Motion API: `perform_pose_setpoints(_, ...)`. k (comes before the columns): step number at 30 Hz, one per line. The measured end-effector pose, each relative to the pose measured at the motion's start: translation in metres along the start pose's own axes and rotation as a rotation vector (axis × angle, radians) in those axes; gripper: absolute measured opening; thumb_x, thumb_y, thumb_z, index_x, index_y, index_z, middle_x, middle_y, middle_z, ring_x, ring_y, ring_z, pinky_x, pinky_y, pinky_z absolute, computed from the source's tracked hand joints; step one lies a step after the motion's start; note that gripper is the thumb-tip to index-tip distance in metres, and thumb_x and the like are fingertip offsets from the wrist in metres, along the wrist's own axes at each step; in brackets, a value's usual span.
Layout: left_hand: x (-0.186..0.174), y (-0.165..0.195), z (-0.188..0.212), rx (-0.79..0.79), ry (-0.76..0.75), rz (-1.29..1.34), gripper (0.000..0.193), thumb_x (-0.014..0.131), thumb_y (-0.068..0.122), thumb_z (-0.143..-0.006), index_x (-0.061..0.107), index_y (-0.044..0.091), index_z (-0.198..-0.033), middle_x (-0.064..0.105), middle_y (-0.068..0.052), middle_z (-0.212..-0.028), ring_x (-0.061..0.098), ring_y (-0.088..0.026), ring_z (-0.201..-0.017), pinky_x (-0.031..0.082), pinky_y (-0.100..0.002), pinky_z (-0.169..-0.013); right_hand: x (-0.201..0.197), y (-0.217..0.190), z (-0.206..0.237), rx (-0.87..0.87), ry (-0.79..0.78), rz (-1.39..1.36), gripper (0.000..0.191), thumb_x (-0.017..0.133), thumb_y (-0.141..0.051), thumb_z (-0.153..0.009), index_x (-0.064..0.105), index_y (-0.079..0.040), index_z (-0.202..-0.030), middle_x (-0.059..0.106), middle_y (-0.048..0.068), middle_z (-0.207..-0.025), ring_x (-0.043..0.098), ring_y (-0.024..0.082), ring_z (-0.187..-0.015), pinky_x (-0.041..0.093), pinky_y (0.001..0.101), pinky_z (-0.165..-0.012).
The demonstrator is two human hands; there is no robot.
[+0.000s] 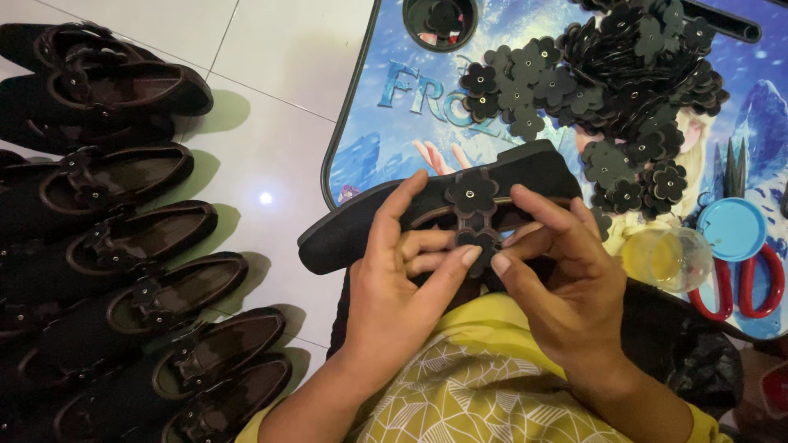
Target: The person sits on the floor with a lap tray holding black flower-shaped fabric pieces, a small container of glue, and scissors. The person picks up flower pieces, presses them onto the straps of black Mary Jane shoes, and places finished shoes in rows on the floor.
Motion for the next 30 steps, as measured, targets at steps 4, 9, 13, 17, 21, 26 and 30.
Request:
perform_pose_setpoints(4, -0.0005, 0.0005, 0.0002, -0.014, 0.006, -0.043, 0.081, 0.075, 0.006, -0.090, 0.032, 0.008, -0.158, 0.078, -0.012, -0.102, 0.078, -0.014, -0.092, 0.062, -0.025, -0.077, 0.0004, -0.0016, -0.0001, 0.013, -0.001, 0.004, 0.058, 0.074, -0.001, -0.089, 0.057, -0.003, -0.145, 0.067, -0.006, -0.086, 0.064, 0.005, -0.092, 0.008, 0.0459, -0.134)
perform_pose_setpoints(9, -0.0011, 0.0015, 0.0002, -0.022, 0.019, -0.084, 0.082, 0.076, 0.006, -0.089, 0.033, 0.008, -0.158, 0.078, -0.012, -0.099, 0.078, -0.013, -0.090, 0.062, -0.025, -0.076, 0.0001, -0.0028, -0.0009, 0.009, -0.004, 0.033, 0.057, 0.074, -0.003, -0.089, 0.058, -0.004, -0.144, 0.068, -0.007, -0.086, 0.064, 0.004, -0.092, 0.011, 0.0455, -0.134)
perform_pose_setpoints(13, -0.0009, 0.0021, -0.0008, -0.007, 0.022, -0.101, 0.081, 0.076, 0.006, -0.089, 0.033, 0.008, -0.158, 0.079, -0.011, -0.099, 0.078, -0.013, -0.089, 0.063, -0.025, -0.076, 0.0001, -0.0015, -0.0017, 0.017, -0.005, 0.050, 0.057, 0.074, -0.004, -0.089, 0.058, -0.005, -0.144, 0.067, -0.007, -0.084, 0.064, 0.003, -0.089, 0.012, 0.0456, -0.133)
perform_pose_setpoints(17, -0.0011, 0.0026, -0.0018, -0.008, 0.030, -0.119, 0.082, 0.076, 0.006, -0.088, 0.034, 0.008, -0.158, 0.079, -0.011, -0.097, 0.078, -0.012, -0.087, 0.063, -0.025, -0.075, 0.0002, -0.0015, -0.0016, -0.006, 0.004, 0.091, 0.057, 0.075, -0.005, -0.088, 0.059, -0.005, -0.143, 0.067, -0.008, -0.085, 0.063, 0.004, -0.093, 0.013, 0.0452, -0.132)
perform_pose_setpoints(21, -0.0001, 0.0020, -0.0027, -0.013, 0.030, -0.099, 0.084, 0.076, 0.005, -0.089, 0.031, 0.008, -0.159, 0.078, -0.010, -0.095, 0.077, -0.012, -0.085, 0.063, -0.025, -0.074, 0.0006, -0.0020, -0.0022, -0.015, 0.003, 0.145, 0.057, 0.076, -0.006, -0.087, 0.060, -0.007, -0.143, 0.068, -0.009, -0.084, 0.064, 0.004, -0.096, 0.015, 0.0448, -0.131)
perform_pose_setpoints(26, -0.0003, -0.0002, -0.0043, -0.005, 0.041, -0.145, 0.086, 0.076, 0.005, -0.088, 0.027, 0.007, -0.158, 0.077, -0.009, -0.094, 0.077, -0.013, -0.083, 0.061, -0.024, -0.073, 0.0019, -0.0045, -0.0027, -0.041, -0.020, 0.190, 0.067, 0.077, -0.009, -0.086, 0.053, -0.008, -0.148, 0.070, -0.009, -0.087, 0.064, 0.004, -0.096, 0.014, 0.0443, -0.130)
perform_pose_setpoints(30, 0.0006, -0.0022, -0.0038, -0.038, 0.036, -0.105, 0.086, 0.076, 0.003, -0.087, 0.027, 0.007, -0.157, 0.075, -0.010, -0.093, 0.076, -0.013, -0.082, 0.061, -0.024, -0.073, 0.0053, -0.0036, -0.0026, -0.021, -0.021, 0.236, 0.077, 0.079, -0.011, -0.085, 0.045, -0.008, -0.154, 0.070, -0.009, -0.088, 0.065, 0.003, -0.096, 0.015, 0.0427, -0.128)
Point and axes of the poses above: each hand's wrist, its own z-axis away from the middle knuckle, its own x-axis out of the palm, y = z × x, the point moved 3 cm from there along -z, towards the middle knuckle
